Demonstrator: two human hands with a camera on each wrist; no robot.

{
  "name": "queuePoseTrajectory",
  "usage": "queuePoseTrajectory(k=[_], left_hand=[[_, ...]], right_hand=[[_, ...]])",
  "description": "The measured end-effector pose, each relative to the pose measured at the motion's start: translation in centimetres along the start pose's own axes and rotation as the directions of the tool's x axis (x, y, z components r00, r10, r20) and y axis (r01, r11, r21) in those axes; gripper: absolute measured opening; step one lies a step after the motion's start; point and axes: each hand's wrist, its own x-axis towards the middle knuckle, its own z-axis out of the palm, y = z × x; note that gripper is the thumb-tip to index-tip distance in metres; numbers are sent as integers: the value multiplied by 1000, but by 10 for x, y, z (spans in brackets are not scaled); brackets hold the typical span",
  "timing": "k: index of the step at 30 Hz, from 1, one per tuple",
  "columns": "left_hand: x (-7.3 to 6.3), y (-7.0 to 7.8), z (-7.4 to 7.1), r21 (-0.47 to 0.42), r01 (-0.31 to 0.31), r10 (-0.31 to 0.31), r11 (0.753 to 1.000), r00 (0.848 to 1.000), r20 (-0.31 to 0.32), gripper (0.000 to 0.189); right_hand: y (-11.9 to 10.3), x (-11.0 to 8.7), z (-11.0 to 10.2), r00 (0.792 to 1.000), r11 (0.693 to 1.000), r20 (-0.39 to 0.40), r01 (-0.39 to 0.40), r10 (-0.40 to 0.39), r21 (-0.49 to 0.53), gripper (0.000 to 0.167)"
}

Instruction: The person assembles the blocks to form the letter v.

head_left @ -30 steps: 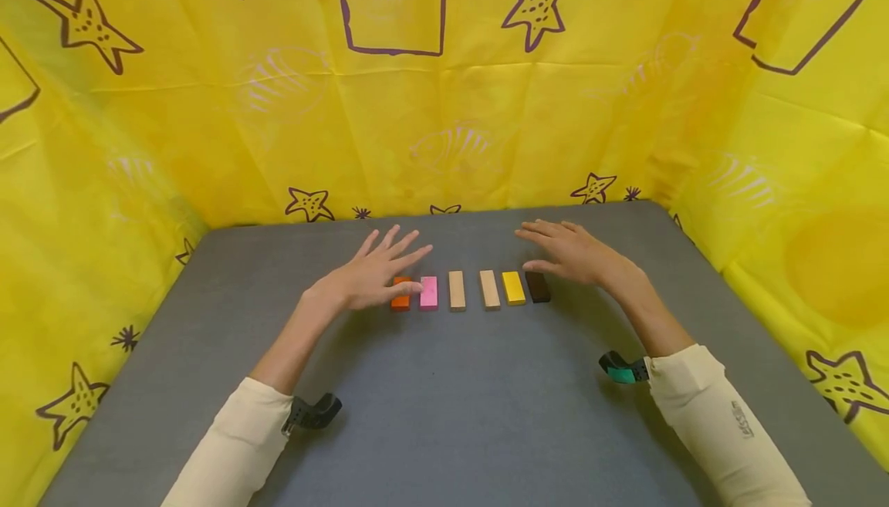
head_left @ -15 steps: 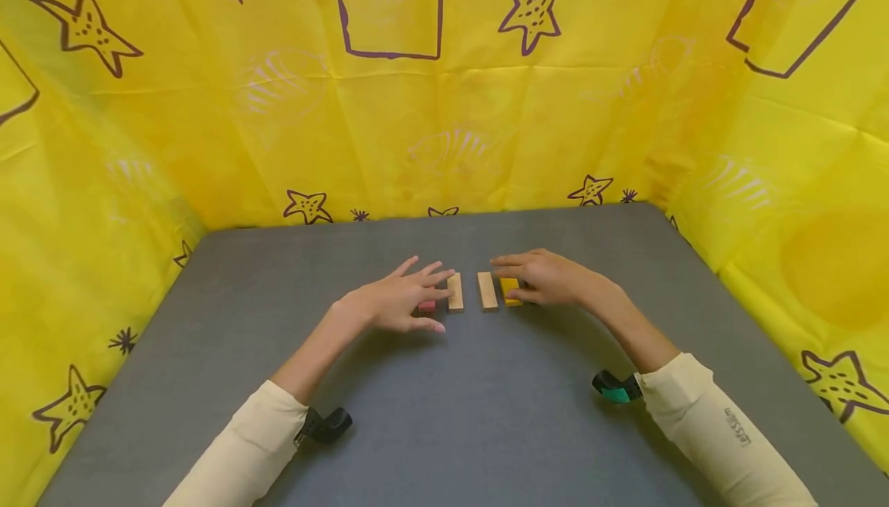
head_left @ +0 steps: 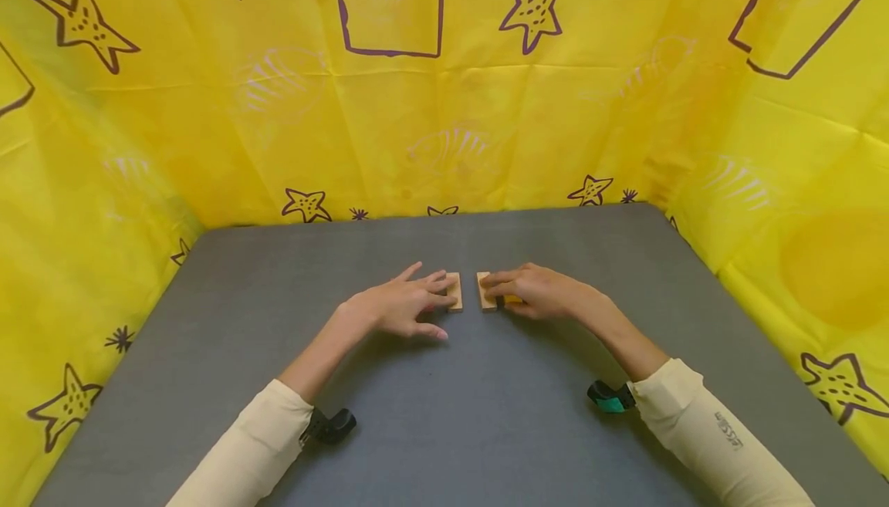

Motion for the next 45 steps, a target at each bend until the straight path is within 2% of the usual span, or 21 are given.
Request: queuePoseTrajectory(k=[8, 13, 18, 26, 45], left_hand=[[1, 4, 2, -10, -23, 23, 1000, 1000, -17, 76], [3, 4, 3, -18, -37, 36, 999, 999, -18, 76], [5, 6, 2, -1, -43, 43, 999, 999, -20, 78], [6, 7, 1, 24, -62, 63, 998, 997, -37, 78], [11, 15, 0, 77, -64, 64, 995, 998, -7, 77]], right_hand=[[2, 1, 4, 1000, 1000, 25, -7, 7, 19, 38], [0, 2, 5, 998, 999, 46, -37, 37, 10, 40], [-5, 1, 6, 993, 996, 79, -87, 89, -28, 45], [-12, 2, 7, 990, 990, 91, -96, 105, -102, 46], [-17, 0, 7, 983, 987, 103, -146, 152, -65, 49]])
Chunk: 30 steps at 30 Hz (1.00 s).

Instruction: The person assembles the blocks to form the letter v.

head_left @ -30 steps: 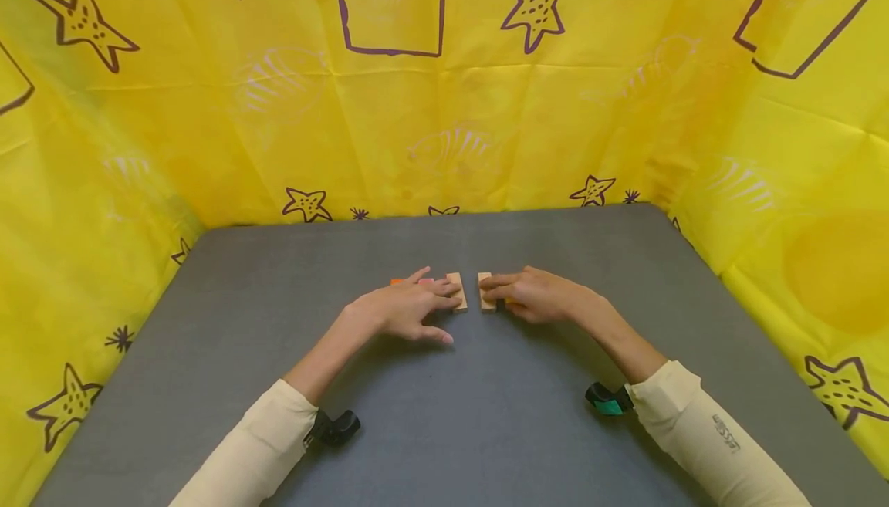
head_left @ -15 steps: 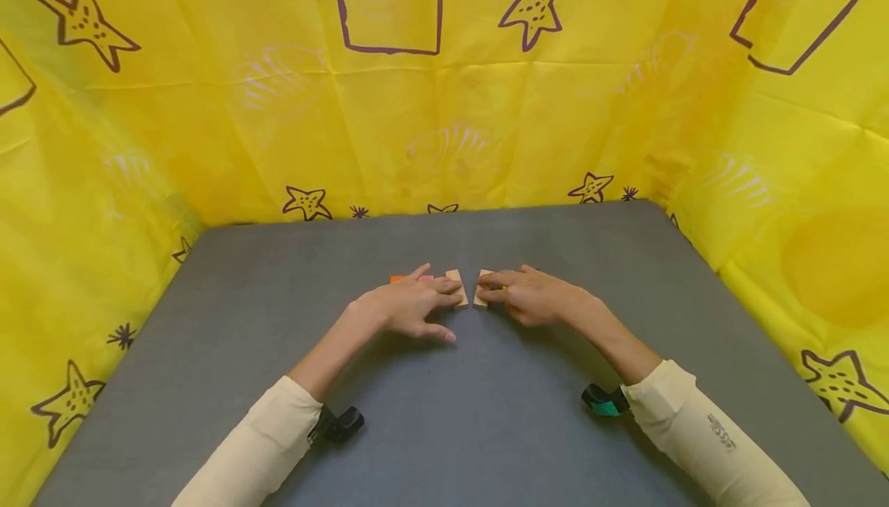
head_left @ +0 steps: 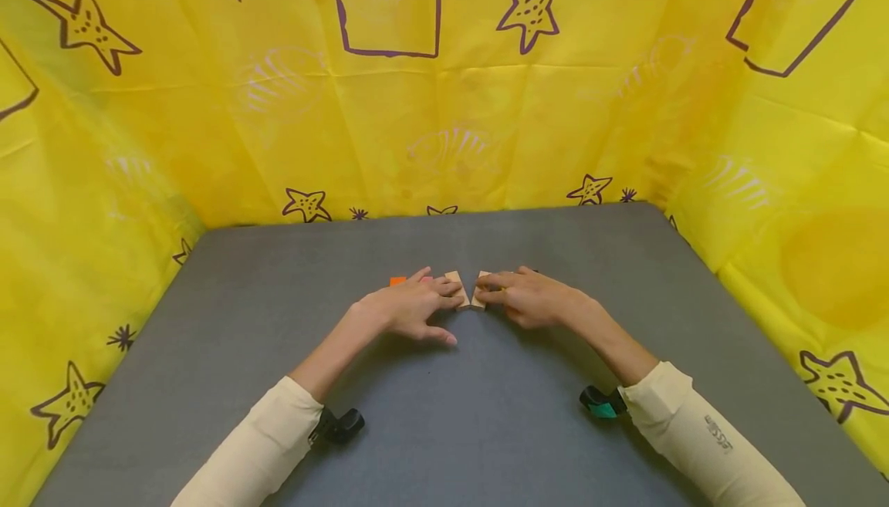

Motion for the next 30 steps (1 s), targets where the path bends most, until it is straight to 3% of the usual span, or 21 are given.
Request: queuePoseTrajectory(k=[30], left_hand=[[0, 0, 2, -9, 9, -9, 1000, 1000, 4, 80]], right_hand=[[-1, 4, 0, 1000, 1000, 7, 10, -10, -5, 48]])
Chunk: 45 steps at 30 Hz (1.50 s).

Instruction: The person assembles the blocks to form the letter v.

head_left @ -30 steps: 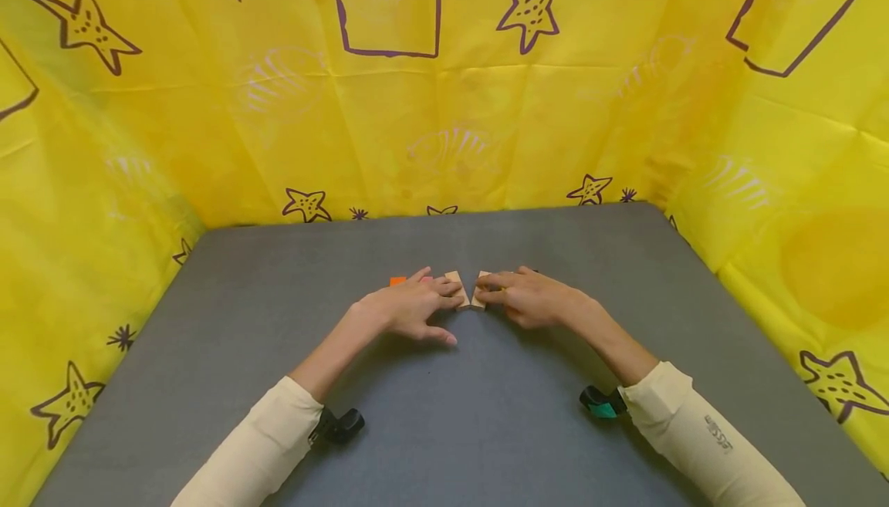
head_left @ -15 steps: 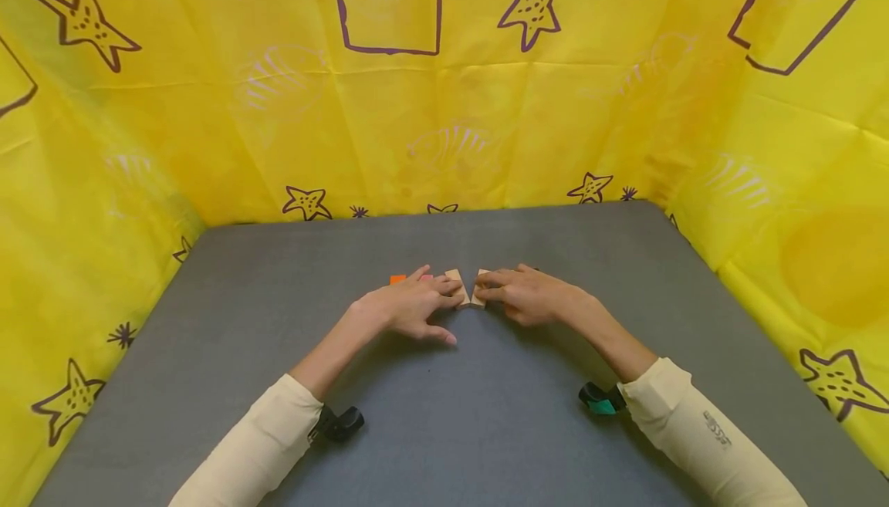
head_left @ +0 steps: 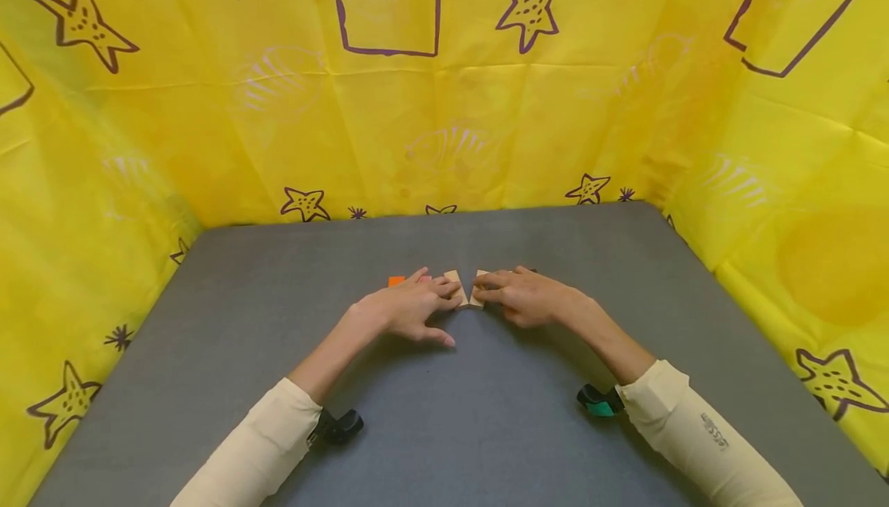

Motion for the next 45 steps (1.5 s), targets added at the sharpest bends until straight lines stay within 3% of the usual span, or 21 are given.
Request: queuePoseTrajectory(k=[14, 23, 30, 45], left_hand=[[-2, 2, -1, -10, 38, -38, 999, 999, 17, 83], [-5, -2, 1, -41, 17, -17, 999, 1000, -10, 88], [-3, -1, 2, -57, 27, -25, 998, 999, 41, 90], [0, 5, -2, -49, 43, -38, 998, 994, 99, 92]], right_hand=[[-2, -1, 0, 999, 1000, -42, 1, -1, -14, 44], [0, 1, 0, 997, 1000, -77, 12, -13, -17, 44], [0, 1, 0, 1000, 1000, -20, -5, 5, -4, 46], [1, 0, -1, 999, 1000, -45, 9, -9, -5, 45]])
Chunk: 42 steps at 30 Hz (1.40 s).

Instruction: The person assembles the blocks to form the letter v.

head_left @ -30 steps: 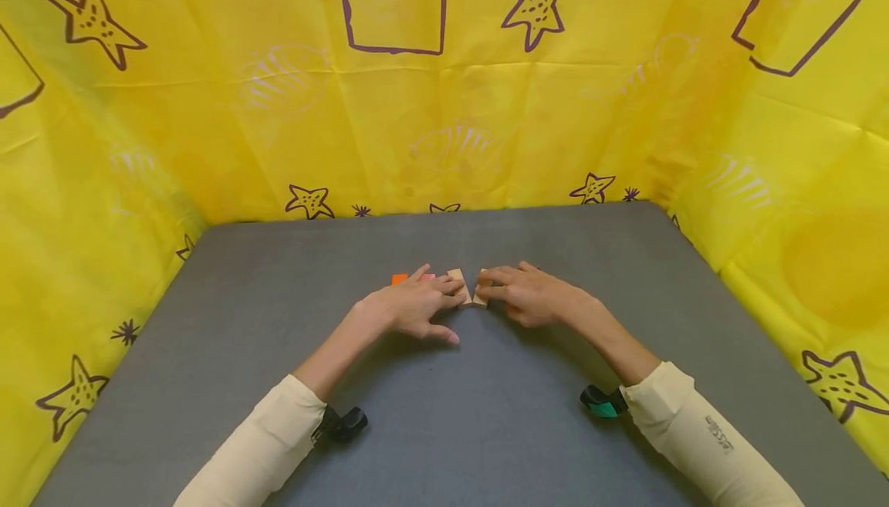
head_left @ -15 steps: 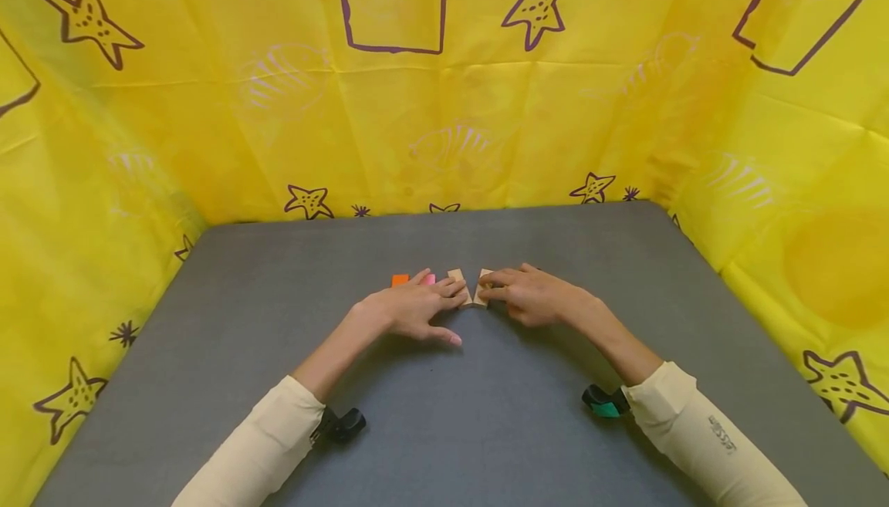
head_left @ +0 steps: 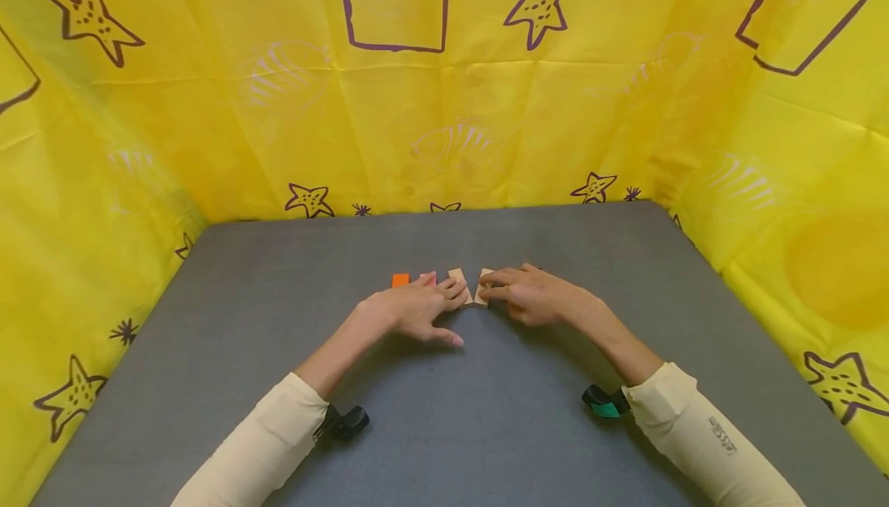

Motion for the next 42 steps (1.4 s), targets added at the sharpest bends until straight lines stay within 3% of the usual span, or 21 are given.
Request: queuePoseTrajectory(k=[12, 23, 42], left_hand=[[2, 1, 0, 8, -4, 4, 1000, 1000, 10, 92], [2, 3, -2, 25, 3, -3, 1000, 1000, 20, 93], [2, 3, -1, 20, 23, -24, 1000, 999, 28, 93]], right_hand=[[4, -5, -8, 997, 999, -71, -20, 17, -37, 46], [17, -16, -23, 992, 994, -69, -100, 103, 47, 54], [25, -15, -18, 991, 988, 46, -126, 122, 87, 49]])
